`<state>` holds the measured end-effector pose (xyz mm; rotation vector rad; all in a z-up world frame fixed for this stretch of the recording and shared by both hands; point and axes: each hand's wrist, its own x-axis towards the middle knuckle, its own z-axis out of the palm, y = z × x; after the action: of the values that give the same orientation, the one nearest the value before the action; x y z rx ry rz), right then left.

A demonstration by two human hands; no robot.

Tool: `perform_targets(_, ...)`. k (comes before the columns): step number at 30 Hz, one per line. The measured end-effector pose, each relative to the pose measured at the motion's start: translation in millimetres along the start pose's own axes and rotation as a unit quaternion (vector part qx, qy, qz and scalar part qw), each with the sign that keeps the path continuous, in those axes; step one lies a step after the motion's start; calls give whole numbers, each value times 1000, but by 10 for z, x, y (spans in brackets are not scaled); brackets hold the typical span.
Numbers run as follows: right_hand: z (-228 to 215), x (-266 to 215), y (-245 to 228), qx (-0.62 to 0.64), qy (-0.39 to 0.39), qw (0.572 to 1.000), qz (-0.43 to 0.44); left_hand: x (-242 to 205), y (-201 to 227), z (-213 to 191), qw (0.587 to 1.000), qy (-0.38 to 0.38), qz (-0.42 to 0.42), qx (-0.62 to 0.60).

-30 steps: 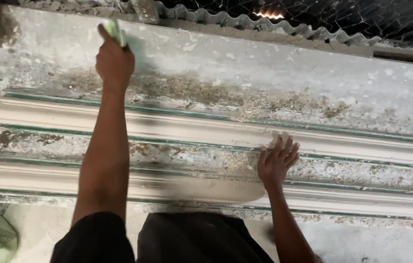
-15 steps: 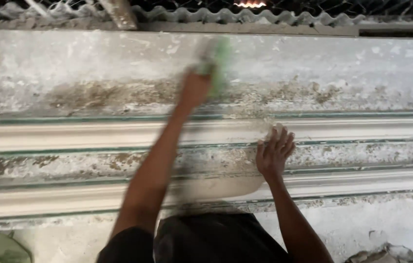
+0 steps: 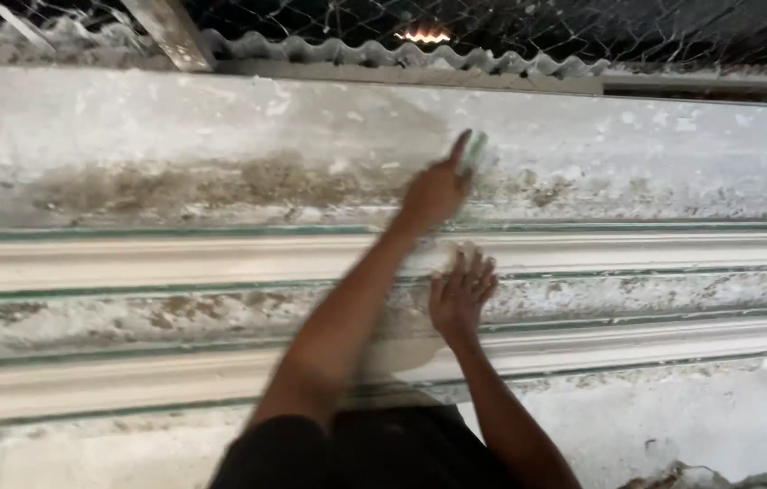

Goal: Clean debris and dust from decorative gypsum moldings using a putty knife and a brush.

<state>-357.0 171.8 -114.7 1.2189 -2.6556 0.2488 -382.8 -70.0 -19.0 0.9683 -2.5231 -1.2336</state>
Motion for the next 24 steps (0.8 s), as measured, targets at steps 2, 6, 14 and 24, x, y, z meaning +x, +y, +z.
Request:
perform_targets(2, 44, 44, 15, 0, -24, 1000, 7, 381, -640, 141, 999, 23, -25, 4)
perform_targets(6, -87, 63, -63, 11, -14, 1000, 5, 251, -1299, -1116, 908, 288, 120, 280)
perform_targets(14, -103, 43, 255, 246, 7, 969, -15, 346, 122, 185, 890, 306, -87, 326)
perform_targets(24, -5, 1558, 2666, 144, 85, 983, -76, 671, 1367, 215, 988, 104, 12, 110)
